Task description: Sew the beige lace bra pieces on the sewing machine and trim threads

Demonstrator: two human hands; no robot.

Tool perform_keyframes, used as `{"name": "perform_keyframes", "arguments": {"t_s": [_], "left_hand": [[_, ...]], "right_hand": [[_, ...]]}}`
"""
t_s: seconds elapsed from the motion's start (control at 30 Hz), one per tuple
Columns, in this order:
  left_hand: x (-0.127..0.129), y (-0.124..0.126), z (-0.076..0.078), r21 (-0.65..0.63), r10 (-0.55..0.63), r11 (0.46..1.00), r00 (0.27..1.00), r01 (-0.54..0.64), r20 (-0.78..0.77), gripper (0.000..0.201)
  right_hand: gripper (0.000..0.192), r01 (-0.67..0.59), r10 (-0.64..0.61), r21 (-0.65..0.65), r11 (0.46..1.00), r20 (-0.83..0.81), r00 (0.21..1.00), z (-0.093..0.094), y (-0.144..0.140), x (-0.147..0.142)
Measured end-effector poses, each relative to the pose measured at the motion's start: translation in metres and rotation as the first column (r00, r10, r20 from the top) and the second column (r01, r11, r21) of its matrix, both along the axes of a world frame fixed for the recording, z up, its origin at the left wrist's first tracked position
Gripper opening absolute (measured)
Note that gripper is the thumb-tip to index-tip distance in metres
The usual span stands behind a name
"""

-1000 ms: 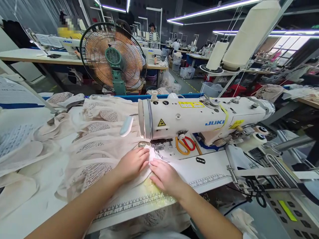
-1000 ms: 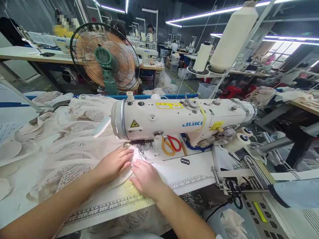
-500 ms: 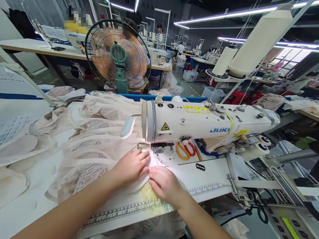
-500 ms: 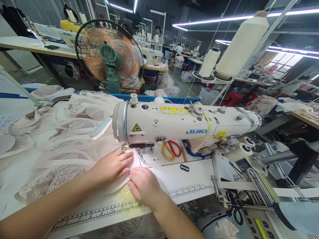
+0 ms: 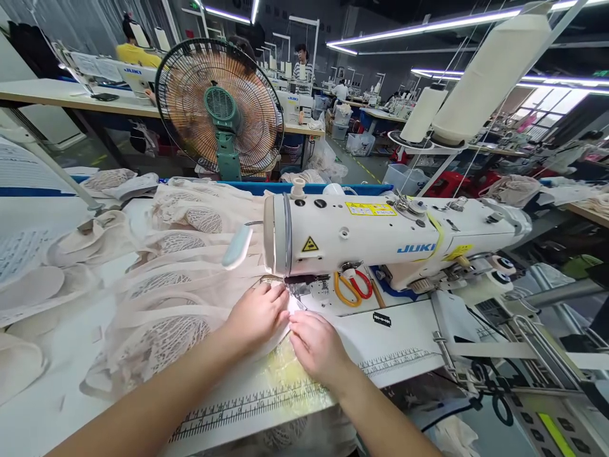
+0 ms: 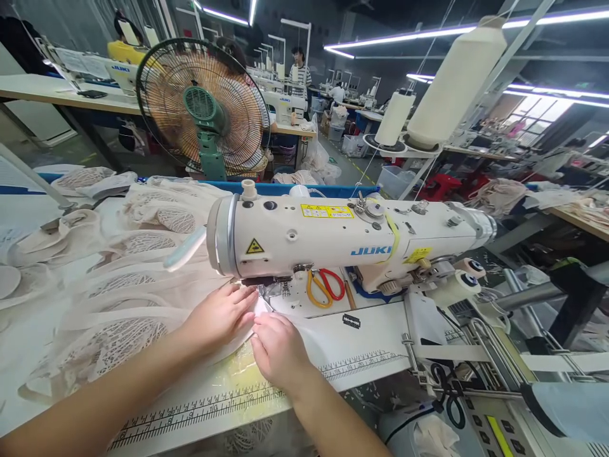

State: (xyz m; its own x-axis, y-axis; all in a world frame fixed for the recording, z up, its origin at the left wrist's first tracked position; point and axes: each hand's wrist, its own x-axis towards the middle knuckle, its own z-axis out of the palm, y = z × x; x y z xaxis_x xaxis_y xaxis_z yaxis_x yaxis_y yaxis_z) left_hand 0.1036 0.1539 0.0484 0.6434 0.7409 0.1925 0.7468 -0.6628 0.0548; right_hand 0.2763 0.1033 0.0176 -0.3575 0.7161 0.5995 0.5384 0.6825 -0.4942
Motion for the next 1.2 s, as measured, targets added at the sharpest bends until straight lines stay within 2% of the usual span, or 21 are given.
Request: {"name": "perform_keyframes", "arguments": {"t_s": [0.2,0.5,0.77,1.0,1.2], "left_hand": [[0.000,-0.001,-0.001,0.007,0.012,1.000,1.000,-0.013,0.021,0.022],[-0.005,0.001,0.001,-0.014,-0.026,1.000,0.999,0.027,0.032,0.026],[-0.012,0.006,0.006,-0.041,-0.077,0.996,0.996,0.079,0.044,0.026],[-0.012,0.012,0.012,-0.084,-0.102,0.991,0.995,0.102,-0.003,0.029],[-0.012,0.011,0.013,-0.072,-0.118,0.990,0.993,0.118,-0.004,0.031]], "right_hand": [[0.023,0.007,-0.007,-0.007,1.000,0.010,1.000,-0.003,0.000,0.001],[0.022,-0.004,0.003,-0.017,1.000,-0.014,1.000,0.004,-0.001,0.000],[0.020,-0.009,0.010,-0.054,0.999,0.016,1.000,0.004,-0.002,0.001],[0.020,-0.012,0.011,-0.039,0.999,-0.025,1.000,0.008,-0.003,0.000],[0.020,-0.012,0.011,-0.051,0.999,-0.032,0.999,0.009,-0.003,0.000]]}}
